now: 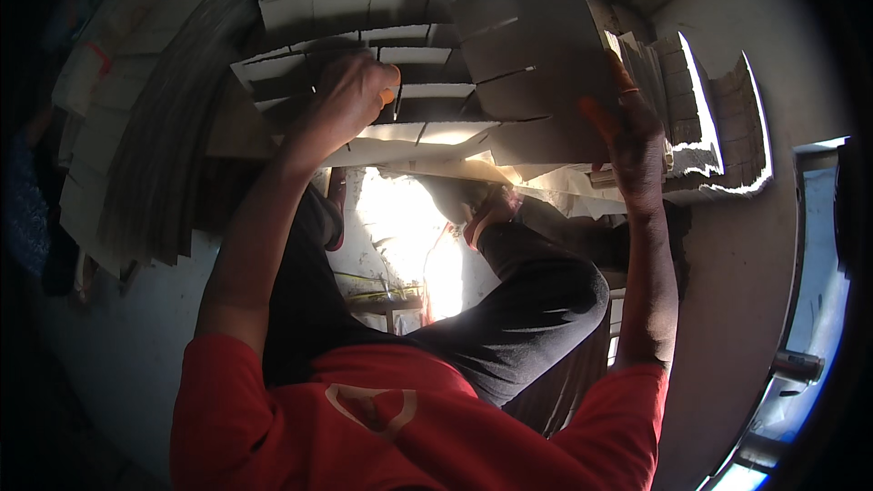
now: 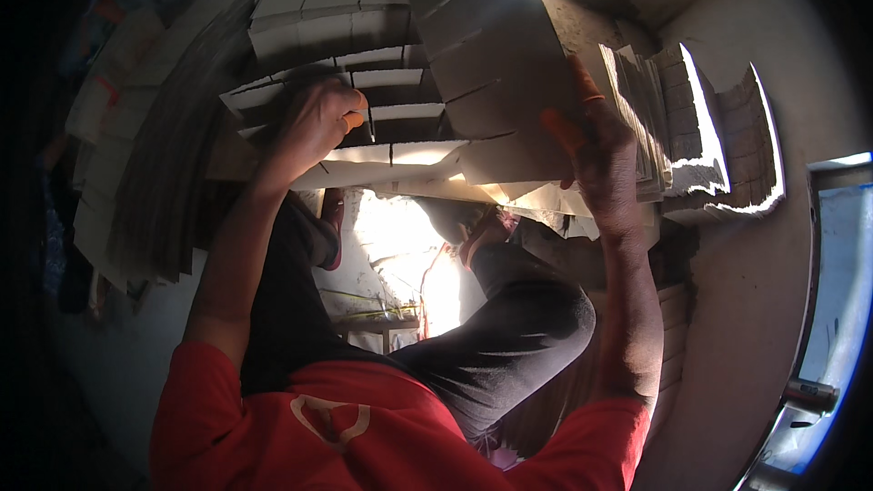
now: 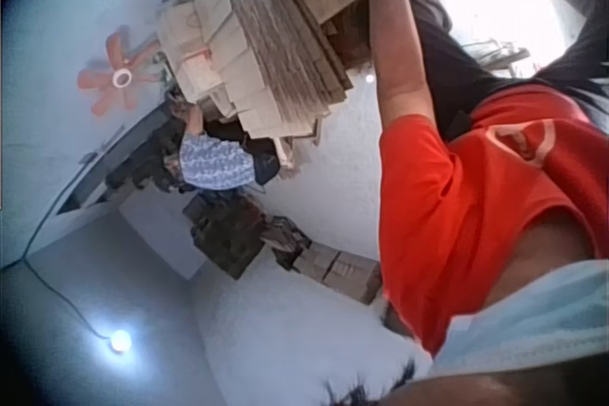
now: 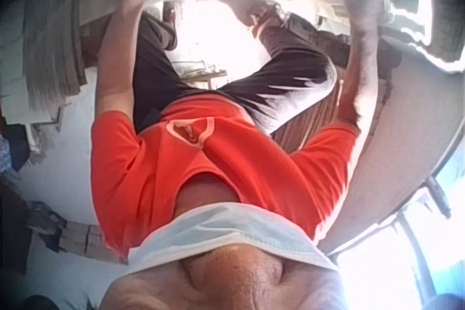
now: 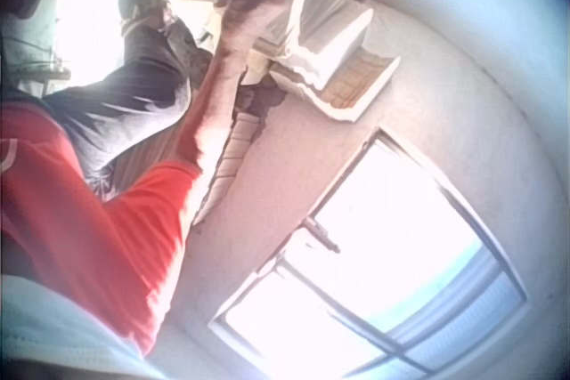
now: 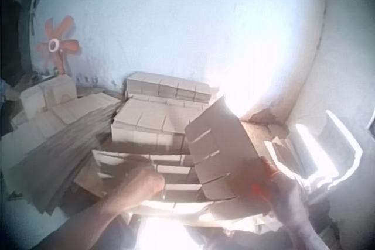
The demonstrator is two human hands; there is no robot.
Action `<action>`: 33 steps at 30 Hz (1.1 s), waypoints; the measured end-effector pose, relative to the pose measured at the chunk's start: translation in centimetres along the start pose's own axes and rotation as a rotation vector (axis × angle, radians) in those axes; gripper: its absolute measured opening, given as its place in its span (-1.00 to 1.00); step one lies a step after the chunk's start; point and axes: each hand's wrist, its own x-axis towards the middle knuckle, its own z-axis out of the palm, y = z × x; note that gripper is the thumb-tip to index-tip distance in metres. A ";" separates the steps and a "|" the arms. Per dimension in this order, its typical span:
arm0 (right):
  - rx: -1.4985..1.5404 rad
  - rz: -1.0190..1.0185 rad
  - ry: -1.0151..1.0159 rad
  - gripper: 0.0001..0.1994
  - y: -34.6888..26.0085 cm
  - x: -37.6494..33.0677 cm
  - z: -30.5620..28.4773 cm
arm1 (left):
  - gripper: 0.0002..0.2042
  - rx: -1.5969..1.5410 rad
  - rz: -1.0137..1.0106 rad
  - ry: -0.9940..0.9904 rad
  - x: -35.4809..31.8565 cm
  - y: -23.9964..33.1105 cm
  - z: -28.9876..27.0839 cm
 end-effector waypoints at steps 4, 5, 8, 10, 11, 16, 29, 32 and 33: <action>0.010 0.209 -0.113 -0.41 -1.3 0.0 0.5 | -0.79 -0.060 -0.024 0.002 -0.3 0.5 -0.3; 0.003 0.215 -0.121 -0.41 -1.4 0.0 0.5 | -0.79 -0.060 -0.019 -0.024 -0.1 0.5 -0.3; -0.016 0.072 -0.093 -0.39 -1.0 0.2 0.9 | -0.80 -0.081 -0.022 -0.039 0.5 0.0 -0.6; -0.027 0.030 -0.094 -0.39 -0.5 0.3 0.7 | -0.81 -0.147 -0.030 0.031 1.7 -1.0 -0.9; -0.019 0.014 -0.092 -0.39 -0.3 0.3 0.7 | -0.81 -0.094 -0.005 0.097 2.5 -1.6 -1.1; 0.080 0.179 -0.161 -0.40 -1.3 0.4 1.2 | -0.81 0.108 -0.029 0.146 6.1 -4.8 -2.0; -0.031 0.188 -0.474 -0.37 -0.6 2.1 3.9 | -0.77 0.138 -0.055 -0.043 7.2 -8.0 1.0; -0.079 0.078 -0.505 -0.38 -0.1 2.6 4.1 | -0.76 0.164 -0.028 -0.049 7.4 -7.9 1.2; -0.081 0.006 -0.514 -0.37 0.3 2.9 4.2 | -0.75 0.162 -0.017 -0.020 7.5 -8.0 1.4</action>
